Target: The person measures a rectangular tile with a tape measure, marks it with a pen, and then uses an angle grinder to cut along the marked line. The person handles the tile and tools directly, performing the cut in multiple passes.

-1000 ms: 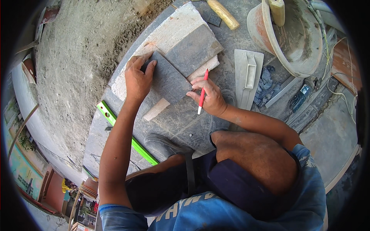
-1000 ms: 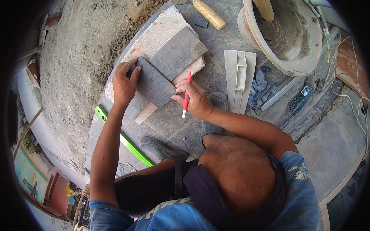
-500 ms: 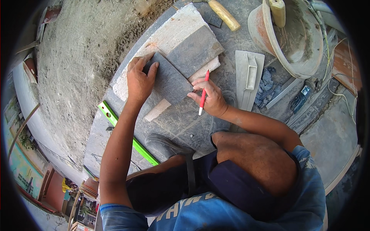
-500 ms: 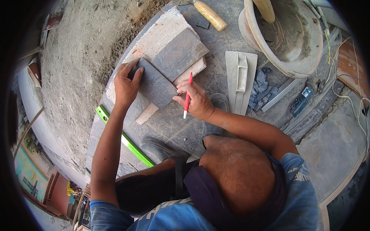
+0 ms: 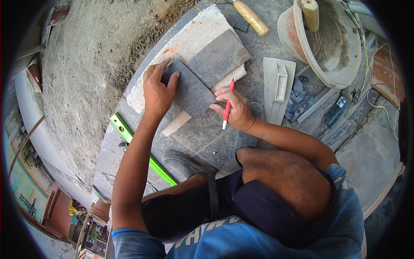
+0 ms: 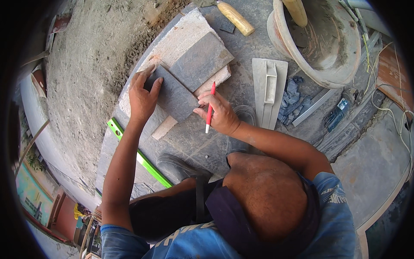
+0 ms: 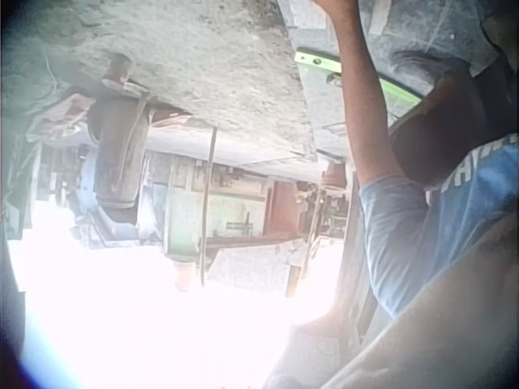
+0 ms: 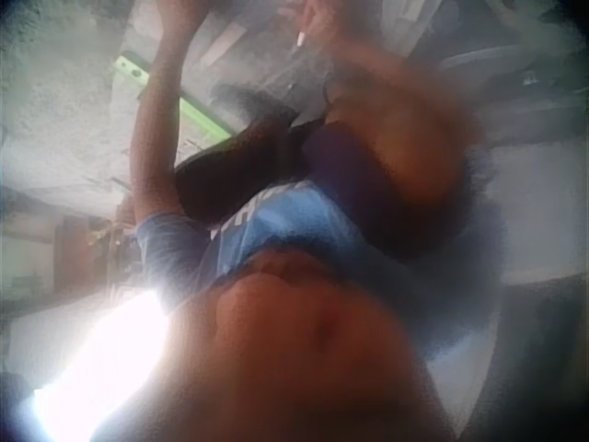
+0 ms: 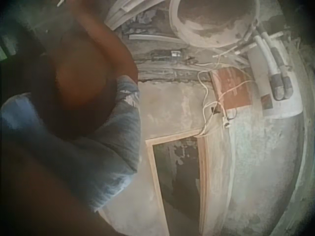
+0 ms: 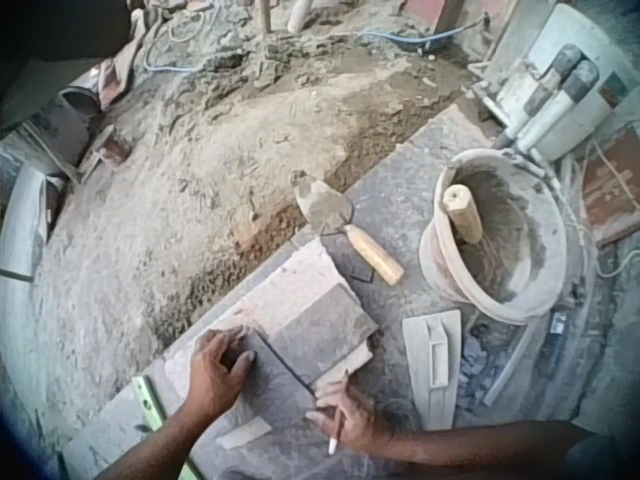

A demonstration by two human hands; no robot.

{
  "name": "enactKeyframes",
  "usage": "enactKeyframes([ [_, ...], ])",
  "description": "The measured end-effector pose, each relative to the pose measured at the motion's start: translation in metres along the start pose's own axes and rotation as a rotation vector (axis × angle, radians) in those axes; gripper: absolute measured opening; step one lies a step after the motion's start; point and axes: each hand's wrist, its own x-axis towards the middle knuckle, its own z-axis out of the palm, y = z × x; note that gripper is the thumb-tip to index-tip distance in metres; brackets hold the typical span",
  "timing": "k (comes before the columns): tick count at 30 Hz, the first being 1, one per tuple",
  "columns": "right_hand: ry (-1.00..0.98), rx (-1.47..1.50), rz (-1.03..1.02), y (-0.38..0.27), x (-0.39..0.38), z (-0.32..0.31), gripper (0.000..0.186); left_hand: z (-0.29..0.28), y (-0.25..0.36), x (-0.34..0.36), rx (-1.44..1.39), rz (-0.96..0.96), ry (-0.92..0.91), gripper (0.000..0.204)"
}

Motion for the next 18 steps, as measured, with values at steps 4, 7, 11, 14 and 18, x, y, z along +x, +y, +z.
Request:
enactKeyframes([
  [4, 0.002, -0.016, -0.021, -0.002, 0.001, -0.003, 0.038, 0.003, 0.012, -0.020, 0.209, 0.200, 0.127, 0.050],
  [7, -0.004, 0.009, 0.021, 0.003, -0.005, -0.011, 0.033, 0.009, 0.020, -0.041, 0.227, 0.305, 0.001, 0.047],
  [11, 0.042, -0.004, -0.044, -0.002, 0.004, -0.034, 0.035, 0.015, 0.027, -0.052, 0.271, 0.318, -0.040, 0.049],
  [14, 0.023, -0.031, -0.048, -0.019, 0.027, -0.049, 0.032, 0.014, 0.029, -0.050, 0.265, 0.321, -0.020, 0.046],
  [18, 0.046, 0.008, -0.068, -0.027, 0.066, -0.036, 0.018, 0.014, 0.028, -0.050, 0.309, 0.349, -0.015, 0.044],
])
